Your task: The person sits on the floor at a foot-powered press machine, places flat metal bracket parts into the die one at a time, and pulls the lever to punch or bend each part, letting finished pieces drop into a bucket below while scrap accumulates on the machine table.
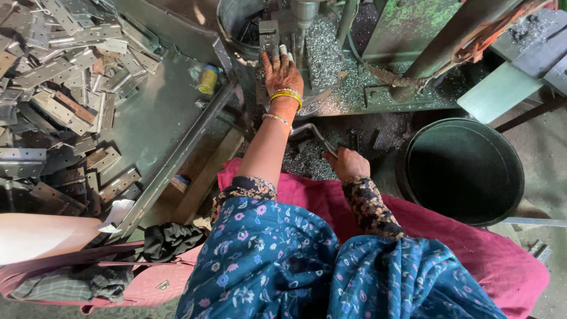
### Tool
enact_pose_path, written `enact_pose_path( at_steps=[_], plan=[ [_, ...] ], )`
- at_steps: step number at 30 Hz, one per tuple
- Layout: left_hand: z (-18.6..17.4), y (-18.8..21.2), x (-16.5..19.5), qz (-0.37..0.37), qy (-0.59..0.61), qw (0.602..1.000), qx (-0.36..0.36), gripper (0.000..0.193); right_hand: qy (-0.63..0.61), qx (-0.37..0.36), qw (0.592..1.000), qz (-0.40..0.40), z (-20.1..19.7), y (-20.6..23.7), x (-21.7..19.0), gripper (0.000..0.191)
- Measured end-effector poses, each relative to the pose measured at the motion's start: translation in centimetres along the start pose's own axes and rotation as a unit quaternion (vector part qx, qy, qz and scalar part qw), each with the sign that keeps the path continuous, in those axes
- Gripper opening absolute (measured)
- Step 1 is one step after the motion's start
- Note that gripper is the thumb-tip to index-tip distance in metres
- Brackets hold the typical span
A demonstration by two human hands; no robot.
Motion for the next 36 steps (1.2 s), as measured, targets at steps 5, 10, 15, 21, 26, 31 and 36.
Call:
enact_pose_path(
  at_steps=[5, 10, 15, 21, 26, 31, 36],
  plan=[
    [0.6, 0.7, -0.1, 0.012, 0.0, 0.999, -0.029, 0.047, -0.021, 0.014, 0.999, -0.034, 0.9, 0.4, -0.3, 0.061],
    [0.6, -1.4, -0.5, -0.012, 0.008, 1.0, -0.028, 0.05, 0.031, 0.006, 0.999, -0.03, -0.9, -1.8, -0.5, 0.061],
    [0.4, -2.4, 0.0, -0.012, 0.0, 1.0, -0.006, 0.051, -0.017, -0.008, 1.0, 0.021, 2.4, 0.0, 1.8, 0.061],
    [0.5, -2.2, -0.6, -0.008, 0.016, 0.999, -0.029, 0.048, -0.017, -0.005, 1.0, 0.0, 1.4, 0.4, 0.2, 0.058],
    [-1.4, 3.4, 0.0, 0.039, 0.046, 0.998, 0.024, 0.051, 0.076, 0.016, 0.996, -0.05, -3.8, -0.1, -4.1, 0.048],
    [-3.6, 10.9, -1.2, 0.133, 0.123, 0.979, 0.096, 0.046, 0.036, -0.042, 0.998, -0.031, -3.2, 0.4, -4.3, 0.042],
    [-5.3, 5.7, 0.8, 0.086, 0.094, 0.979, 0.161, 0.027, 0.03, -0.029, 0.998, -0.05, -2.8, 0.5, -3.9, 0.044]
  ],
)
Point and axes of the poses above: each hand's wrist, its own y-axis away from the middle knuckle, its own z-axis out of the palm, x = y × z, the point moved 9 cm from there along -y, towards the middle knuckle, and after that the axes turned 12 degrees about -y, right-handed, at the moved point
